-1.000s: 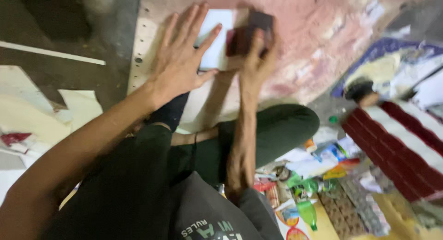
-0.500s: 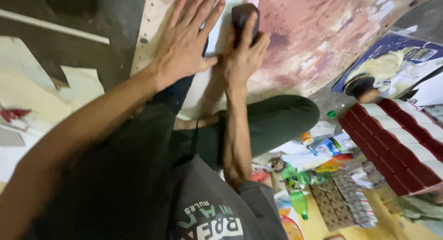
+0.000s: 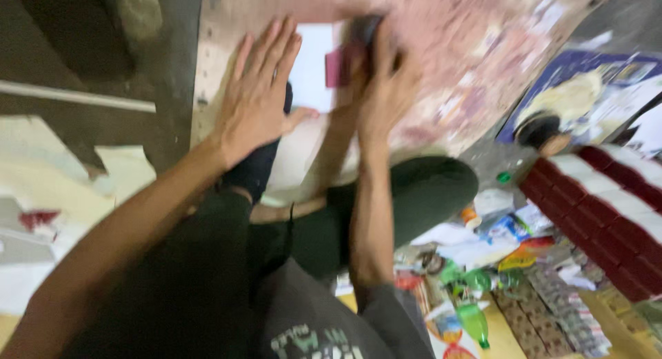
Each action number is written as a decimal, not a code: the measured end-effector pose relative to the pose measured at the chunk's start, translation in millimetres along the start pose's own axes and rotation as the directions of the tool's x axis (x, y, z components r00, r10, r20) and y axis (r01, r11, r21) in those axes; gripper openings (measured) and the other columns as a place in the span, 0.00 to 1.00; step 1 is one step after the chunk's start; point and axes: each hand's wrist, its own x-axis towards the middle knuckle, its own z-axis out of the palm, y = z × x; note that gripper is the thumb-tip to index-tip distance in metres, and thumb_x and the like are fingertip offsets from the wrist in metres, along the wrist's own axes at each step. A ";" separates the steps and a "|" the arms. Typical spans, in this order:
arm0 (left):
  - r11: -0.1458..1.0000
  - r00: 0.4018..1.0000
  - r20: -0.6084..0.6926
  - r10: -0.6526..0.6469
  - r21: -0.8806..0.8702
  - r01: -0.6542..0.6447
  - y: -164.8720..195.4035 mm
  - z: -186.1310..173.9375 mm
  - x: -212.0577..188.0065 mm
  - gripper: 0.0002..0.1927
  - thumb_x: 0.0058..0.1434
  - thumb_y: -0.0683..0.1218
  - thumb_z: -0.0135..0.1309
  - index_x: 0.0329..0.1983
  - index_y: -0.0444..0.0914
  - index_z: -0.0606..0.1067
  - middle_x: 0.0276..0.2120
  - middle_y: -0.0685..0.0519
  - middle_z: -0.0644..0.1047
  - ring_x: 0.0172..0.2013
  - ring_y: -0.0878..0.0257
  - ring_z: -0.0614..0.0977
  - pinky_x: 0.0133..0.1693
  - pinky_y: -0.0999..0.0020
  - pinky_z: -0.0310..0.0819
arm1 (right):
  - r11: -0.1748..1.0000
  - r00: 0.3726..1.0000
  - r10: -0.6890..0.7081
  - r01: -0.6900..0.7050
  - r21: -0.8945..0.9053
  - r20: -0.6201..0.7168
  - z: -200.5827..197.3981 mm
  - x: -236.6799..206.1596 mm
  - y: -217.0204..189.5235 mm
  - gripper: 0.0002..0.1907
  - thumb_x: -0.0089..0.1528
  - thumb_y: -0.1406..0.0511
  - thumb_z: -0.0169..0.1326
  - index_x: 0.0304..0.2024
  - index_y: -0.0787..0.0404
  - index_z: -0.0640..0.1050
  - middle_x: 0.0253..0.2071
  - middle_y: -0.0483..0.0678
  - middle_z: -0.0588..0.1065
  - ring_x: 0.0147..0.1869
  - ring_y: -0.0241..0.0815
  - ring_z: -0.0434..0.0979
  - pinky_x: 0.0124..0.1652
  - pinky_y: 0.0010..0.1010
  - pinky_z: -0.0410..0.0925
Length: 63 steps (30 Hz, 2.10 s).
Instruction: The person sits on the floor and uses a sanding block to smooth the edges of small rectangular paper pieces. They repeatedly flip the paper and rub the sanding block along the edges.
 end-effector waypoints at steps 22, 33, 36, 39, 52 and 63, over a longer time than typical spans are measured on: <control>0.973 0.978 0.026 0.208 -0.106 -0.204 26.5 -69.7 38.9 0.20 0.66 0.45 0.66 0.62 0.40 0.80 0.62 0.42 0.72 0.63 0.45 0.71 0.63 0.52 0.69 | 0.708 0.937 -0.046 -0.213 0.673 0.345 -35.5 -15.7 -39.1 0.22 0.61 0.72 0.58 0.57 0.71 0.71 0.51 0.65 0.73 0.57 0.66 0.73 0.58 0.45 0.65; 0.984 0.985 -0.028 0.173 -0.043 -0.174 53.2 -46.2 32.8 0.21 0.55 0.36 0.64 0.52 0.28 0.73 0.50 0.37 0.72 0.51 0.40 0.76 0.54 0.53 0.73 | 0.610 0.982 0.188 -0.125 0.782 0.010 -13.7 -34.9 -39.1 0.44 0.52 0.81 0.50 0.70 0.69 0.52 0.71 0.60 0.58 0.71 0.49 0.64 0.70 0.37 0.61; 0.968 0.944 -0.236 0.229 -0.044 -0.246 57.1 -31.1 34.7 0.24 0.53 0.35 0.64 0.53 0.28 0.72 0.53 0.39 0.71 0.52 0.42 0.76 0.55 0.54 0.74 | 0.601 0.955 0.292 -0.142 0.786 -0.051 -4.5 -34.4 -42.0 0.49 0.62 0.75 0.66 0.77 0.64 0.51 0.64 0.54 0.71 0.69 0.46 0.75 0.68 0.36 0.69; 0.960 0.948 -0.238 0.211 -0.134 -0.247 49.1 -17.7 31.7 0.23 0.56 0.35 0.65 0.53 0.27 0.71 0.54 0.39 0.72 0.53 0.43 0.75 0.56 0.54 0.74 | 0.747 0.951 0.304 -0.197 0.635 -0.062 2.1 -36.7 -44.3 0.43 0.59 0.76 0.66 0.73 0.60 0.61 0.62 0.52 0.69 0.67 0.45 0.70 0.64 0.34 0.65; 0.899 0.969 -0.219 0.116 -0.393 -0.196 12.0 -45.7 49.3 0.26 0.62 0.43 0.70 0.55 0.23 0.71 0.44 0.42 0.79 0.46 0.50 0.83 0.48 0.59 0.78 | 0.680 0.952 0.290 -0.280 0.678 0.103 -71.1 -16.2 -8.7 0.10 0.66 0.74 0.63 0.49 0.70 0.82 0.45 0.50 0.79 0.46 0.38 0.79 0.47 0.25 0.73; 0.914 0.966 -0.172 -0.193 -0.389 0.113 -2.9 -0.5 27.3 0.14 0.61 0.40 0.69 0.49 0.33 0.82 0.38 0.41 0.82 0.35 0.56 0.86 0.38 0.65 0.81 | 0.034 0.593 0.580 -0.702 0.711 0.558 -22.2 -16.4 -15.7 0.10 0.58 0.72 0.65 0.42 0.69 0.81 0.35 0.50 0.80 0.36 0.39 0.80 0.36 0.35 0.79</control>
